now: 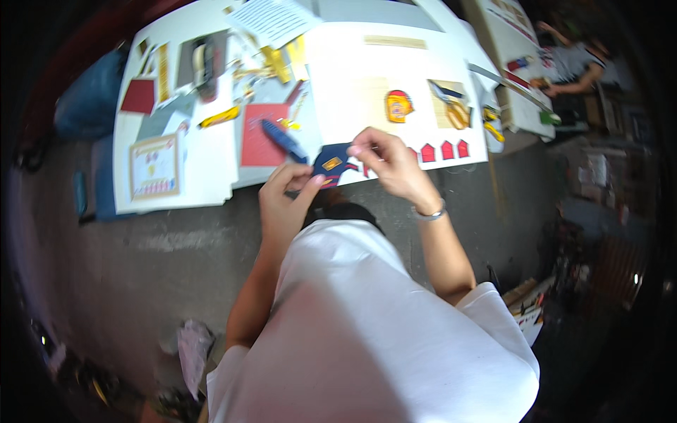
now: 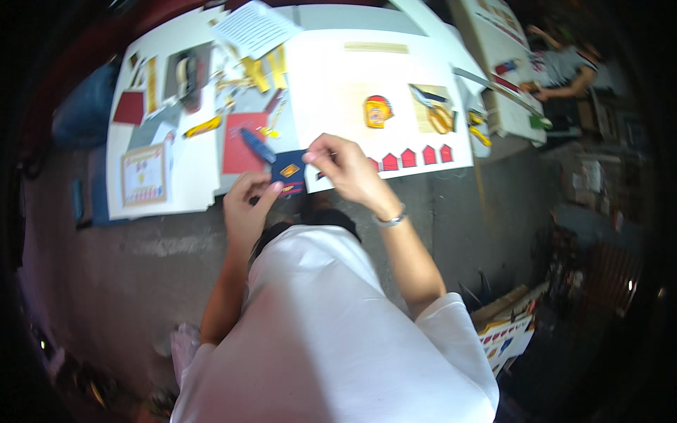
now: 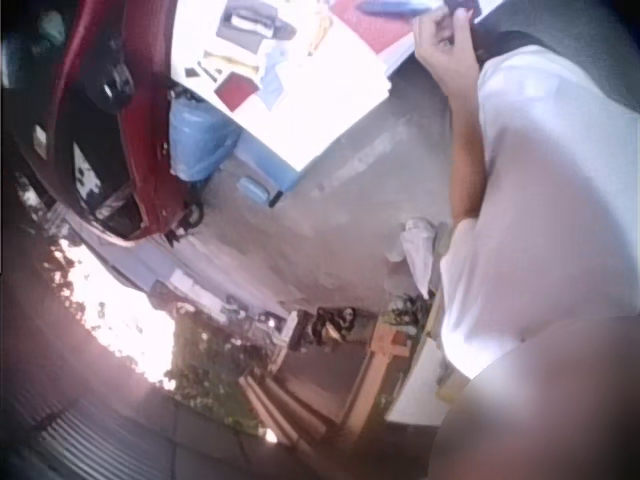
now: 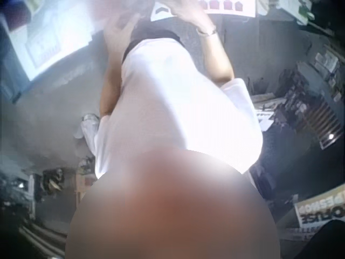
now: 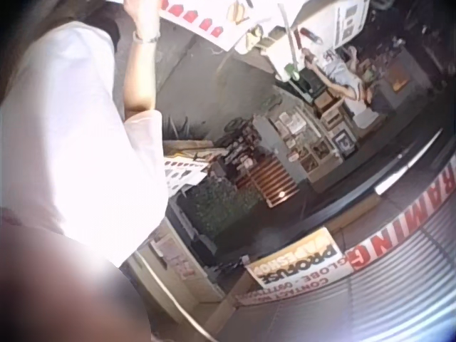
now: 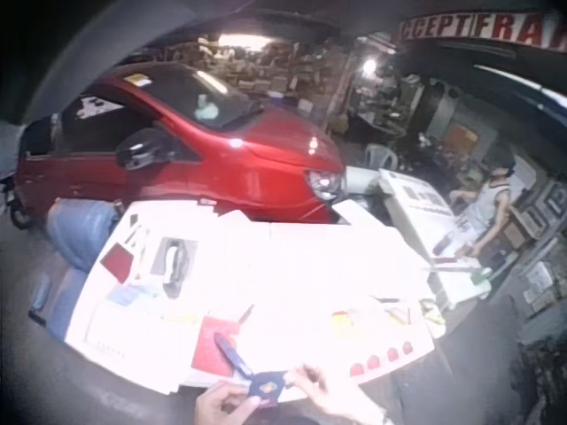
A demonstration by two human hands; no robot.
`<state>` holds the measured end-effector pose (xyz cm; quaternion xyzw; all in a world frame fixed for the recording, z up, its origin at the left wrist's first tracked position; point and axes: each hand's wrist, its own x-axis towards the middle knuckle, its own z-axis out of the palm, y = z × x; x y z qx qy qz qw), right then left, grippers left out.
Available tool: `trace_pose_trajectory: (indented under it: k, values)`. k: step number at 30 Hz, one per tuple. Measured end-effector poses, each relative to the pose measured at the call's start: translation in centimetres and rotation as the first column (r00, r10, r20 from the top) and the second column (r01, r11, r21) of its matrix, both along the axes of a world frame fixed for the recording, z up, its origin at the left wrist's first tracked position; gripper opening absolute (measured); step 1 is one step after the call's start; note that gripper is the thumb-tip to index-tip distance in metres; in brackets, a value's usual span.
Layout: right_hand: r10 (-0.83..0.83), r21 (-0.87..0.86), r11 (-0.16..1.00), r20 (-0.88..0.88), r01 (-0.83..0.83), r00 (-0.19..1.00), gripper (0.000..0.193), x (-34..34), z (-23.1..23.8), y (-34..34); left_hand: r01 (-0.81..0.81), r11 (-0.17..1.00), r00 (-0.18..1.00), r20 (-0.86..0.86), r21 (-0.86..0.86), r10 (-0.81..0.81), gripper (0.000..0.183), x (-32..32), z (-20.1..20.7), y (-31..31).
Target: The person cuts a dark blue fabric patch with yellow scissors, applies hot glue with a glue gun, and presses the patch onto a backing. They repeat this process for multiple patches, handling each one individually and placing them on the table.
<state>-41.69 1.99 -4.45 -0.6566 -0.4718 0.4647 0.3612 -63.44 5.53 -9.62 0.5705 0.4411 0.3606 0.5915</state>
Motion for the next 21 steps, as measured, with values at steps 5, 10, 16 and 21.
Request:
trace_pose_trajectory:
  k: [5, 10, 16, 21]
  values:
    - [-0.038, 0.058, 0.998, 0.052, 0.035, 0.998, 0.019, 1.6, -1.2, -0.4, 0.013, 0.996, 0.997, 0.083, -0.083, -0.006, 0.021, 2.5, -2.2, -0.5]
    - [-0.107, 0.021, 0.994, 0.088, 0.106, 0.990, 0.018, 3.6, -3.4, 0.2, -0.022, 0.958, 0.990, 0.130, -0.286, 0.062, 0.025, 5.8, -4.1, 0.0]
    - [-0.277, 0.183, 0.946, 0.027, 0.267, 0.961, 0.014, 10.0, -10.7, 1.8, 0.011, 0.897, 0.994, 0.103, -0.441, 0.038, 0.019, 12.1, -8.8, 1.9]
    - [-0.456, -0.052, 0.881, 0.166, 0.470, 0.874, 0.021, 13.4, -18.8, 0.1, -0.002, 0.804, 1.000, -0.019, -0.595, -0.012, 0.017, 19.2, -16.0, 5.2]
